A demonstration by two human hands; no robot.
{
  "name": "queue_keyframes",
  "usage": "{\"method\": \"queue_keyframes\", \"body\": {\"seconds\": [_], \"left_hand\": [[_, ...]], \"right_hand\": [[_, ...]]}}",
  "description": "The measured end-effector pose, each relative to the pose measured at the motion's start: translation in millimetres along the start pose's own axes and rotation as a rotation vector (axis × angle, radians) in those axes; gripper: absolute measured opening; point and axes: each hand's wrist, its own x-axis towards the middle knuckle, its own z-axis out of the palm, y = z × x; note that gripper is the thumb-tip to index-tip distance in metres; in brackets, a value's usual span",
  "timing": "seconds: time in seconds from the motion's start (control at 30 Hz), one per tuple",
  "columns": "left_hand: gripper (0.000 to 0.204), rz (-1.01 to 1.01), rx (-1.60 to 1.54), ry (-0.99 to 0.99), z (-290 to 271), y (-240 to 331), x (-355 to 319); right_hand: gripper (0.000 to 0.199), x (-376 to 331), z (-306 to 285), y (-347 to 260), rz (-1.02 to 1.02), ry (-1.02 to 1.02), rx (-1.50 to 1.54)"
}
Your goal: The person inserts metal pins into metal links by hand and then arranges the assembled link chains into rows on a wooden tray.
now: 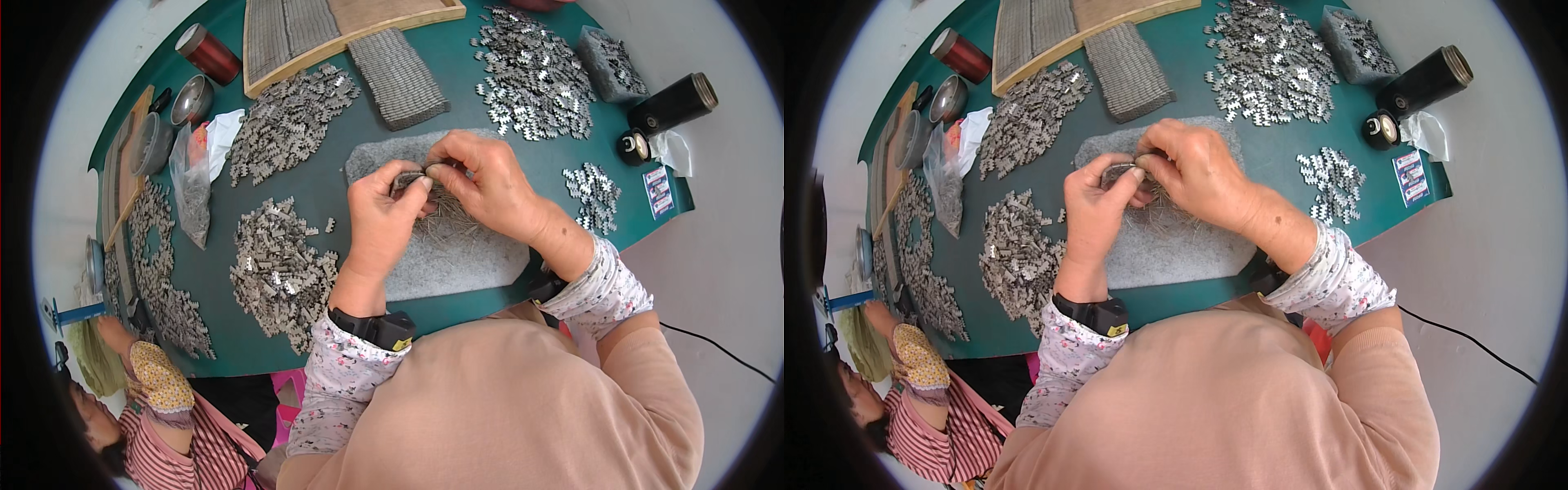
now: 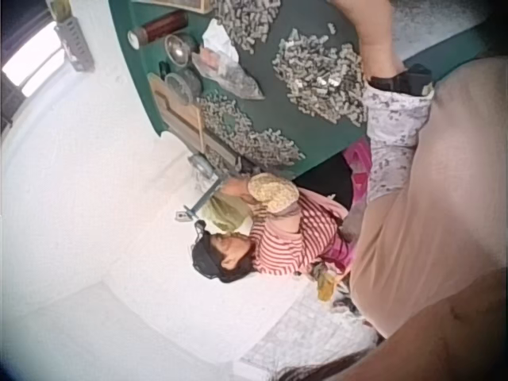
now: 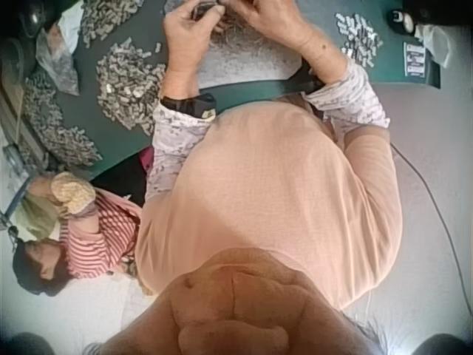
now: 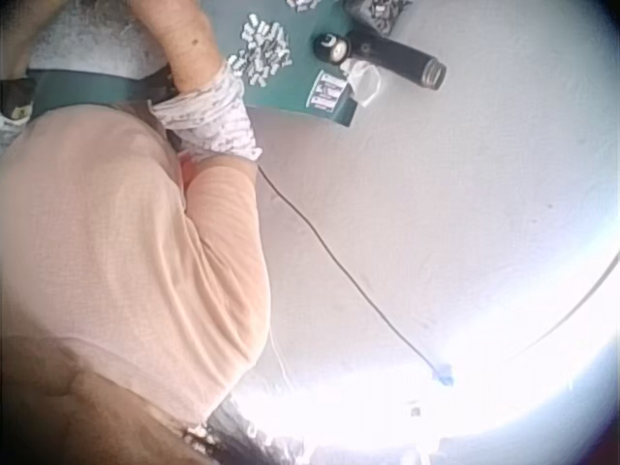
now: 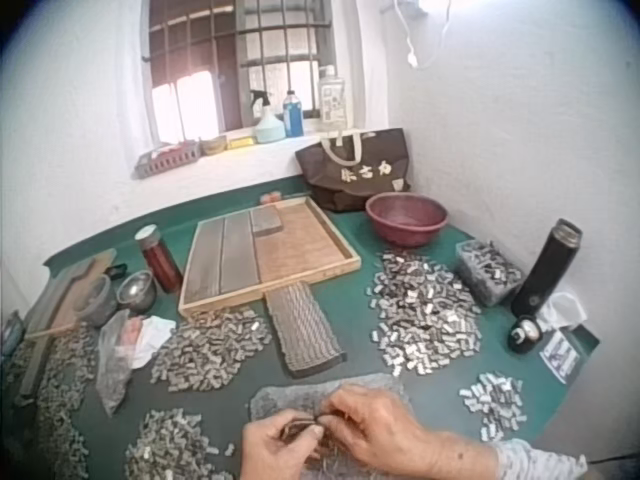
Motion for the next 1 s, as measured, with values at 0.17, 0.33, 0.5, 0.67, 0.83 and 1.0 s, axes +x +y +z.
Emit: {"method": "queue_keyframes", "body": {"seconds": [0.17, 0.33, 0.5, 0.67, 0.83, 1.0], "left_hand": [[0.012, -0.174, -0.427, -0.06, -8, 7, 3], [0.017, -0.145, -0.468, -0.013, -10, 5, 5], [0.019, -0.239, -0.564, -0.143, -17, 9, 4], [0.016, -0.213, -0.56, 0.009, -21, 2, 9], [0.026, -0.245, -0.671, 0.095, -28, -1, 13], [0.034, -0.258, -0.651, 0.069, -32, -2, 13]], "right_hand": [[0.024, -4, 3, -11, -0.188, 0.072, -0.098], [0.037, 1, 2, -2, -0.264, 0.091, -0.116], [0.034, 4, -5, -3, -0.175, 0.002, 0.047], [0.032, -5, -13, 11, 0.05, 0.008, -0.352], [0.036, -25, -10, 14, 0.027, -0.096, -0.634], [0.036, -27, -3, 16, 0.007, -0.103, -0.697]]}}
